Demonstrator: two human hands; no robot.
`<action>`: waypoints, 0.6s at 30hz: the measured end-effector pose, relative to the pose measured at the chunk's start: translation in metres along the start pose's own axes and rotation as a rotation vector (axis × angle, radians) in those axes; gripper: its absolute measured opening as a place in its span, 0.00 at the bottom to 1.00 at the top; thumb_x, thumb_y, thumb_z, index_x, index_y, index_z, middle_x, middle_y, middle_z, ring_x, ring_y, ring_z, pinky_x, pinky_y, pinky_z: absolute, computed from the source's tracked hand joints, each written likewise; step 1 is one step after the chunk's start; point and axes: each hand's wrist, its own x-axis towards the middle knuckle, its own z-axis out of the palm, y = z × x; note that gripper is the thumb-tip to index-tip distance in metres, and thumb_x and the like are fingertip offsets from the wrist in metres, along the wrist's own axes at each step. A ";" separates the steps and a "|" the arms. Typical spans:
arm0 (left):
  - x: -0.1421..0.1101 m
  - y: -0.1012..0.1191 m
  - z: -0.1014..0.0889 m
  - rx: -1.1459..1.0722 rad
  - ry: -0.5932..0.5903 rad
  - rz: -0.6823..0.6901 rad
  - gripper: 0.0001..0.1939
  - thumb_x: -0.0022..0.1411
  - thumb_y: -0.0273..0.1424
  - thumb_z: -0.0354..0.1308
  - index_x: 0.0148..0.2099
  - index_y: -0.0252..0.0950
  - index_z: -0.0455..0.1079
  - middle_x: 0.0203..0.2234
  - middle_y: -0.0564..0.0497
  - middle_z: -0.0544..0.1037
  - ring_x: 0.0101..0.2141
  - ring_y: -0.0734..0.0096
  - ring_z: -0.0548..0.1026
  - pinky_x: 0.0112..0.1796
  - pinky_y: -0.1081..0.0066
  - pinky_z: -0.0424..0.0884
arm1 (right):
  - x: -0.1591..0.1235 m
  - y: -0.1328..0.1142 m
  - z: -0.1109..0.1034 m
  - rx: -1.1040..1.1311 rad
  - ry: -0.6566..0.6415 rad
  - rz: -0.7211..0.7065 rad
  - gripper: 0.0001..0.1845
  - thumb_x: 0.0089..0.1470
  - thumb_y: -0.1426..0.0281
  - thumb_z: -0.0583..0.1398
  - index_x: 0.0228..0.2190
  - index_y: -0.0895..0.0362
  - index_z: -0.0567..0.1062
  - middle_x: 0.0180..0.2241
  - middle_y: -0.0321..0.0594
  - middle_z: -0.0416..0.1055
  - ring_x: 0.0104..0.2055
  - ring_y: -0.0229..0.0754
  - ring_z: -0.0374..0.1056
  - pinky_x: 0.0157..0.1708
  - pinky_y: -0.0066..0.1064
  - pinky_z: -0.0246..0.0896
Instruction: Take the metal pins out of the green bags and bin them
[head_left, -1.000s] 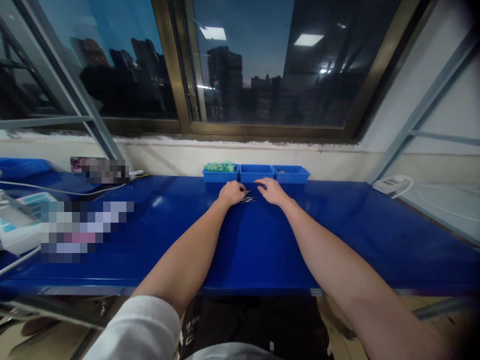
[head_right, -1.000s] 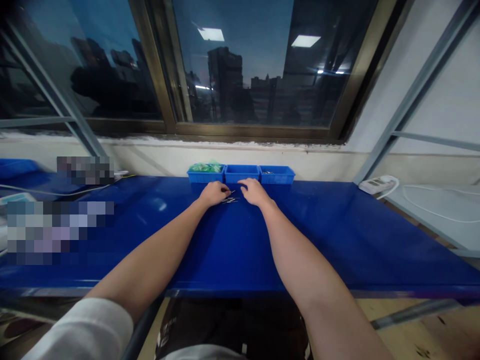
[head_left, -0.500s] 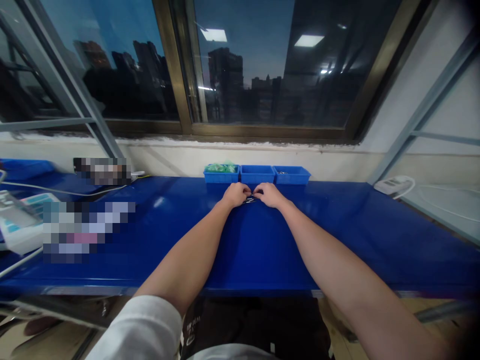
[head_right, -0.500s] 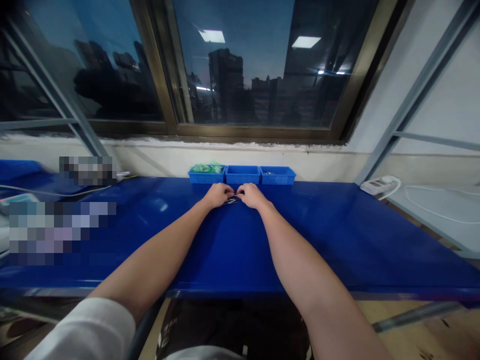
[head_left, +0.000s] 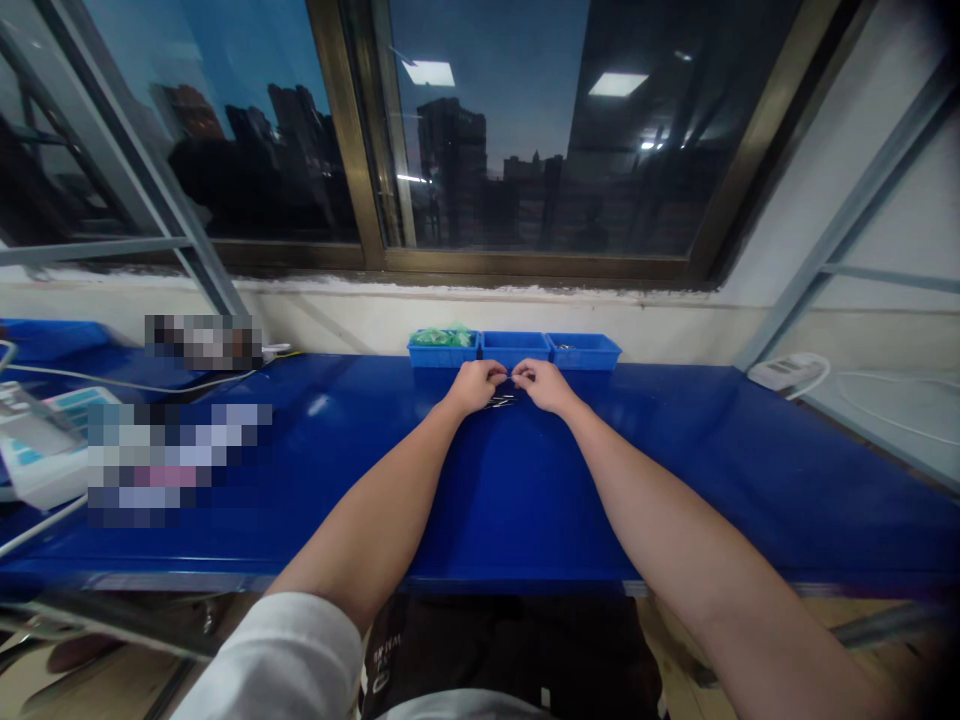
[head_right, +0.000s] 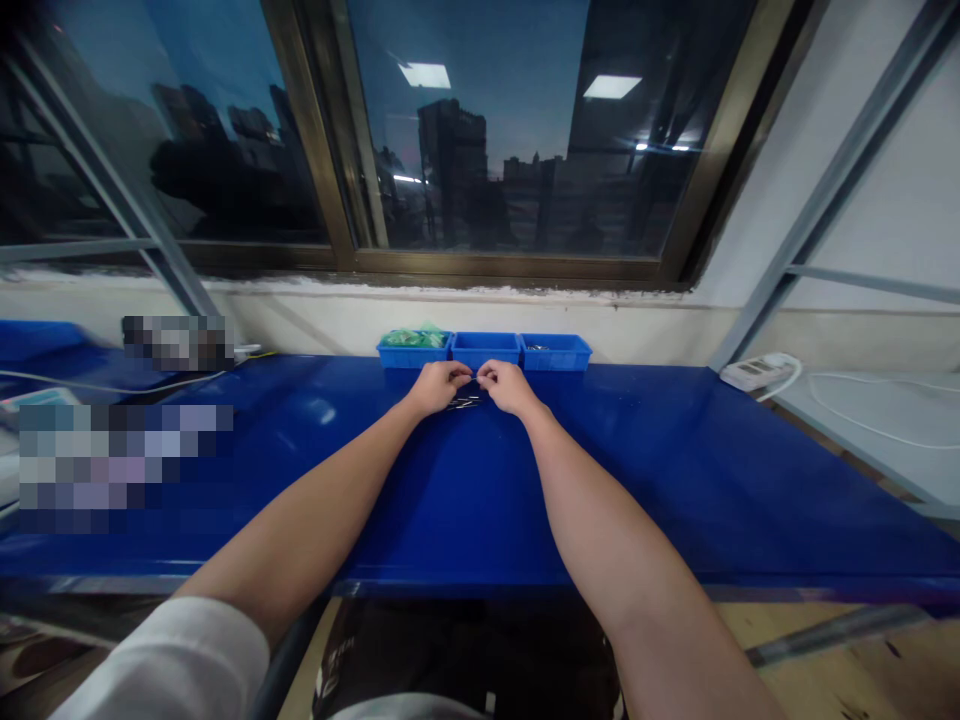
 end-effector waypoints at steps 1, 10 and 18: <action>0.000 0.001 0.000 -0.003 -0.002 -0.010 0.11 0.60 0.28 0.55 0.43 0.36 0.76 0.35 0.50 0.80 0.36 0.68 0.76 0.43 0.72 0.68 | 0.000 -0.001 0.000 0.045 0.009 0.008 0.04 0.48 0.71 0.57 0.29 0.58 0.72 0.25 0.36 0.72 0.29 0.37 0.68 0.33 0.30 0.62; -0.001 0.003 -0.001 -0.084 -0.009 -0.006 0.09 0.60 0.30 0.55 0.41 0.35 0.75 0.34 0.50 0.80 0.35 0.70 0.76 0.41 0.73 0.69 | 0.001 -0.012 -0.007 0.331 0.093 0.181 0.10 0.38 0.64 0.63 0.23 0.59 0.73 0.21 0.37 0.72 0.24 0.37 0.66 0.28 0.30 0.62; -0.002 -0.001 0.001 -0.049 0.071 -0.056 0.14 0.61 0.35 0.56 0.46 0.33 0.72 0.39 0.47 0.78 0.38 0.69 0.75 0.42 0.72 0.70 | 0.006 0.000 -0.016 0.085 0.451 0.144 0.09 0.42 0.69 0.57 0.27 0.58 0.75 0.27 0.41 0.74 0.31 0.43 0.69 0.37 0.34 0.64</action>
